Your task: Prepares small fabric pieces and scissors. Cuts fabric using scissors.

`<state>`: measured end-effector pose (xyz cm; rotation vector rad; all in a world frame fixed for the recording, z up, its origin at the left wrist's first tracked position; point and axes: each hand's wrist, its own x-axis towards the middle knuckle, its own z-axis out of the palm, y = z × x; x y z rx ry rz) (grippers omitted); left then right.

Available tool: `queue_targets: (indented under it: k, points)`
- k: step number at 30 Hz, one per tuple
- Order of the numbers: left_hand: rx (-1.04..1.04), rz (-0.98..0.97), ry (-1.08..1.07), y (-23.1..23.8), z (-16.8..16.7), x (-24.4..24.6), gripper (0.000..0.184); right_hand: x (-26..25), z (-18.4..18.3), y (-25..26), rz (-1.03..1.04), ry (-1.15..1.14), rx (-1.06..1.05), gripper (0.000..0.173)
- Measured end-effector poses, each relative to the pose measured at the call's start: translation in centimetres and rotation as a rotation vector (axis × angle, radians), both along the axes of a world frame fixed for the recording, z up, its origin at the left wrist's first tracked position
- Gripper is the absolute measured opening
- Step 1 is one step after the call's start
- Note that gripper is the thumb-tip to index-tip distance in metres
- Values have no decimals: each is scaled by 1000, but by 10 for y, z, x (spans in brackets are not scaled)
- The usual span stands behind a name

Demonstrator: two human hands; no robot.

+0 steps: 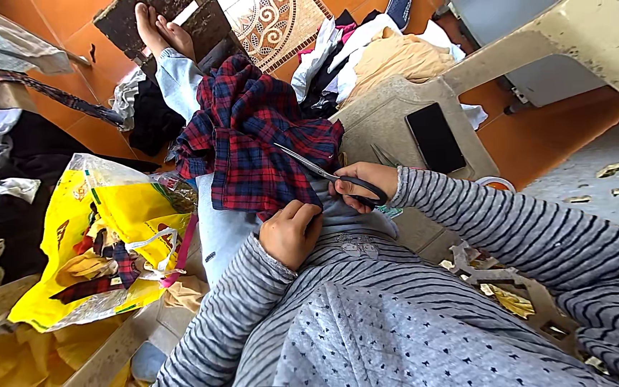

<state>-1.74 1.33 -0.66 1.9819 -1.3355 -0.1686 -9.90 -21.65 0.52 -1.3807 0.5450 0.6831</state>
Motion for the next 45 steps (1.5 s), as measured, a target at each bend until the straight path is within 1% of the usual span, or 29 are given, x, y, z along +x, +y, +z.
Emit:
queue_targets:
  k: [5,11,16,22,26,30,32,33,34,35,37,38,39,41,42,43,44,45]
  points:
    - [-26,-14,11,3,0,0,12,12,1,-1,11,-35,-52,33]
    - [-30,-42,15,5,1,0,12,23,0,-8,91,0,-162,32]
    - [-58,-78,56,12,0,1,12,37,3,-26,187,-11,-104,31]
    - [-84,-84,82,26,0,3,12,56,9,-30,266,40,-180,36]
    - [-103,-75,144,42,1,3,11,55,8,-34,289,12,-151,36]
    - [-112,-109,172,49,2,3,11,60,12,-25,275,14,-134,37]
    - [-98,-151,169,50,3,4,15,63,16,-20,259,19,-125,38]
    - [-87,-154,157,51,5,7,21,64,17,-18,253,12,-118,39]
    - [-84,-118,132,51,10,11,26,64,16,-17,249,5,-112,40]
    - [-95,-42,107,49,16,18,28,64,16,-17,247,5,-109,41]
    - [-106,180,53,43,29,39,27,63,16,-17,239,15,-106,42]
    - [-78,285,44,39,33,52,30,62,15,-16,231,16,-97,41]
    - [-21,370,61,33,34,65,42,61,13,-16,222,14,-91,41]
    - [125,491,124,19,26,91,74,61,13,-18,236,18,-82,40]
    - [166,526,159,12,19,101,81,61,12,-18,236,17,-77,39]
    - [190,549,192,8,13,107,78,61,11,-19,235,17,-72,38]
    - [204,560,200,5,10,108,65,60,11,-19,234,18,-72,38]
    - [191,557,178,4,10,105,47,59,11,-20,234,14,-77,37]
